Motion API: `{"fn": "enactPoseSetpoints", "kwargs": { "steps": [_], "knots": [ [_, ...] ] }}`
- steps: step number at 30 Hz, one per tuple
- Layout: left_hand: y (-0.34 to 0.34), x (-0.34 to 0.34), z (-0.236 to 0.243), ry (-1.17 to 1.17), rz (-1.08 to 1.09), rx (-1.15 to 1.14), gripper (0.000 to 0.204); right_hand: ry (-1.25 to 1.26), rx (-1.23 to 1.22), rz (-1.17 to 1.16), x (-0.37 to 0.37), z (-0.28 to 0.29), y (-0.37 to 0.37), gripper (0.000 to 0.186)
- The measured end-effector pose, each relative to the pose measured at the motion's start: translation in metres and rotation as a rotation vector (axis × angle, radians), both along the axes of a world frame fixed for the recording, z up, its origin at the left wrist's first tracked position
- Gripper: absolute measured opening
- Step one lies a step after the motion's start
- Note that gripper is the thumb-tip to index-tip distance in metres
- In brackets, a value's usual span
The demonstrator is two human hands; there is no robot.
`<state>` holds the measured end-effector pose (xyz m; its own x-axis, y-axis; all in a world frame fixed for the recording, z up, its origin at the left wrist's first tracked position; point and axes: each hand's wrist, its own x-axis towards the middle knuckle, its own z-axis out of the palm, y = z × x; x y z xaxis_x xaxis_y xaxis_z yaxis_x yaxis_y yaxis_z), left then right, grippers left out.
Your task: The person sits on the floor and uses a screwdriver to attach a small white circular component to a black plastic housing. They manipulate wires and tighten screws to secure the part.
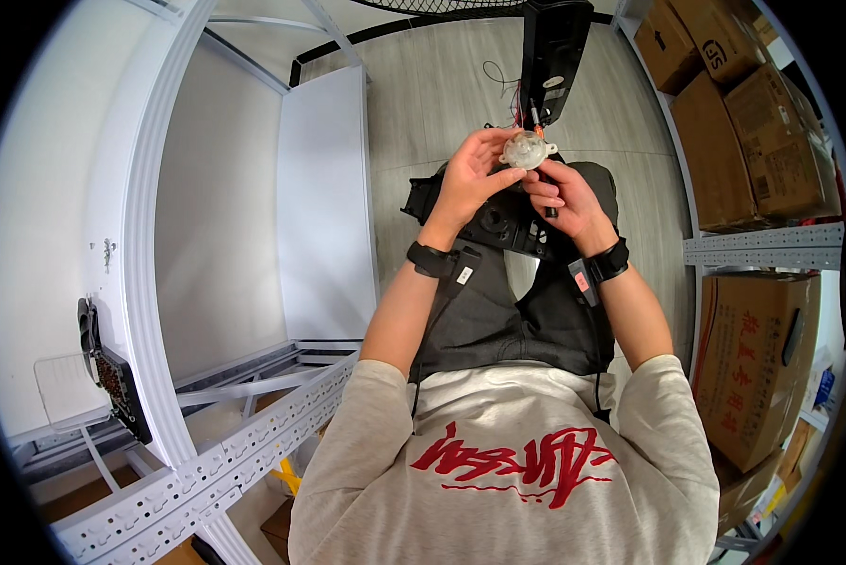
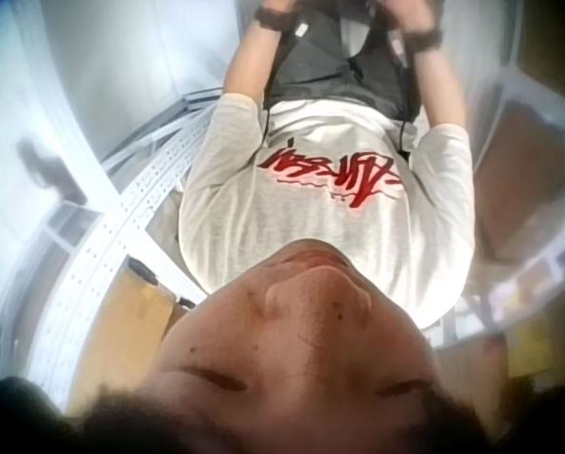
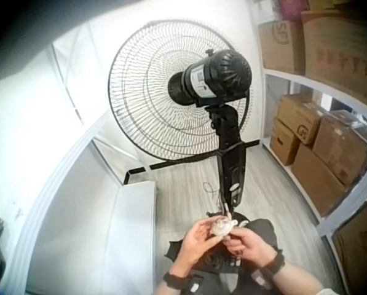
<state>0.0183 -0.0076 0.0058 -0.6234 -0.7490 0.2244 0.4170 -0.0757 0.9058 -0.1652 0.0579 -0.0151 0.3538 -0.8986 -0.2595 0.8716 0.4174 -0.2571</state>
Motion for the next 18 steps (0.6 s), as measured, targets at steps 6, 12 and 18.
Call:
{"fn": "enactPoseSetpoints", "kwargs": {
  "steps": [6,12,18],
  "knots": [
    [0.006,-0.008,-0.003,0.058,0.164,0.097,0.052,0.367,-0.154,-0.188,0.016,0.008,-0.002,0.017],
    [0.009,-0.010,0.000,0.091,0.190,0.157,0.055,0.405,-0.178,-0.156,0.013,0.001,-0.002,0.019],
    [0.008,-0.005,0.000,0.085,0.124,0.129,0.059,0.011,-0.052,-0.002,0.007,-0.003,-0.001,0.019]
  ]
}}
